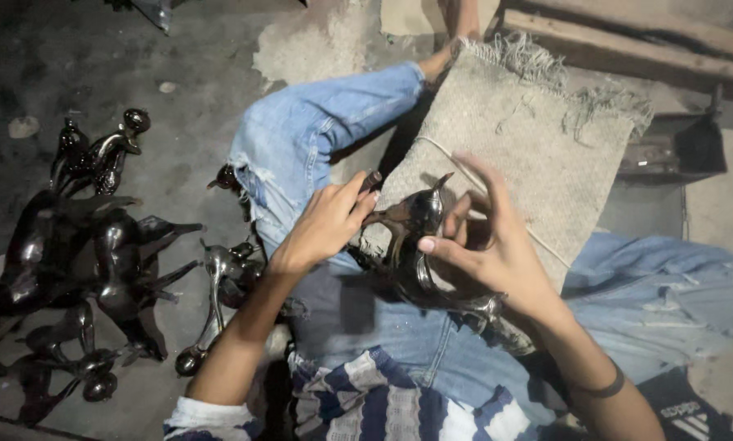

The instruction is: The person sits on the floor and repeatedly strikes a dark metal decorative part with a wooden mallet. They hold the part in one hand and rotate it to hit different areas, then place it down and pick up another similar part to continue hammering.

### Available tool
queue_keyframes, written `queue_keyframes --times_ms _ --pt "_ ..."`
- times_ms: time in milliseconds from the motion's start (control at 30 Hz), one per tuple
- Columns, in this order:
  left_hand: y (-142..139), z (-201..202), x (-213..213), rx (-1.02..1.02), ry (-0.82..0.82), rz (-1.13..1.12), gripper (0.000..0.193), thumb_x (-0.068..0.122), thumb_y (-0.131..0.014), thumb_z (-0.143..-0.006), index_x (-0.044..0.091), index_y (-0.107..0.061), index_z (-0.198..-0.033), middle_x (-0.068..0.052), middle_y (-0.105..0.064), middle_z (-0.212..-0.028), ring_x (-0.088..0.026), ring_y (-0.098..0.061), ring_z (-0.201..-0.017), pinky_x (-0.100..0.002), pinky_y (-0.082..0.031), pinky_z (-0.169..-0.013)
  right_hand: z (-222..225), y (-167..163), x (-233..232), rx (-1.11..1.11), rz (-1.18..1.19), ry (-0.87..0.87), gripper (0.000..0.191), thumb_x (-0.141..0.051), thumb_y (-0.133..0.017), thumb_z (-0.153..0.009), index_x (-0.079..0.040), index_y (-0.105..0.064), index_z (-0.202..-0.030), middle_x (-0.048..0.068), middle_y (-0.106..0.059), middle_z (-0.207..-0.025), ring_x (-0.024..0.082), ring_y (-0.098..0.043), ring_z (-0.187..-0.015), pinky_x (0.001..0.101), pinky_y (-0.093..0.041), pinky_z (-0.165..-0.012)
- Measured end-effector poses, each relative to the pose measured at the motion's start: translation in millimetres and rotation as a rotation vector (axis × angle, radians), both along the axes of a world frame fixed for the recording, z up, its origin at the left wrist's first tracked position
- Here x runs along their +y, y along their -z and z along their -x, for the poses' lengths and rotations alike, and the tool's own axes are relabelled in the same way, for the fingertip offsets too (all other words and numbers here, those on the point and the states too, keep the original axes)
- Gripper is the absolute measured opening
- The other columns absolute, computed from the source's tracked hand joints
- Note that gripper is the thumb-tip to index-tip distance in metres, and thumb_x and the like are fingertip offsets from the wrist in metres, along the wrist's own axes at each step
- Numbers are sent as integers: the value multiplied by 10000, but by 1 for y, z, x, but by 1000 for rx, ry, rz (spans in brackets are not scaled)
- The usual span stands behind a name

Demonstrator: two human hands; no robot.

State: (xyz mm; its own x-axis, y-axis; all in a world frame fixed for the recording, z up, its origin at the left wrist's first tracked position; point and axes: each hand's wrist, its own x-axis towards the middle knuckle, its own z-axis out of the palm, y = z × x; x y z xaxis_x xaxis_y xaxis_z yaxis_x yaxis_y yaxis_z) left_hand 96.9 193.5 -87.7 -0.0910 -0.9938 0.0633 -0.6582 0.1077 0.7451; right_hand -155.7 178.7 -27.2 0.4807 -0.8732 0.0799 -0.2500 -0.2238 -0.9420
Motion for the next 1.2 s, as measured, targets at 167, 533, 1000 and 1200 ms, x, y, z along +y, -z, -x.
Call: queue_keyframes --times_ms 167,533,1000,1200 --pt "6 0 -3 6 5 -38 296 216 -553 -1021 -22 -591 -1191 -288 -658 -773 -475 -668 -801 -525 -494 -637 2 -1 6 -22 29 -75 807 -120 -807 -809 -153 -452 -1533 0 -624 -1040 89 -577 -789 233 -505 -716" --pt "3 5 22 151 -213 207 306 281 -622 -1050 -16 -573 -1103 -158 -707 -865 -264 -751 -785 -385 -572 -695 5 -19 -14 247 181 -27 690 -343 -855 -766 -124 -555 -1347 56 -591 -809 196 -585 -740 348 -503 -693" --pt "-3 6 15 339 -67 31 182 42 -583 -1014 15 -439 -904 -110 -744 -919 -192 -787 -922 -321 -597 -796 17 3 -51 506 512 -25 487 -196 -742 -937 -60 -582 -1377 210 -623 -1105 404 -633 -994 489 -509 -844" --pt "-4 6 13 276 -60 35 170 66 -583 -1014 21 -449 -919 -109 -757 -921 -197 -798 -957 -332 -598 -800 19 4 -64 643 625 -41 417 -57 -710 -813 -25 -639 -1222 242 -638 -1056 458 -647 -910 530 -527 -779"
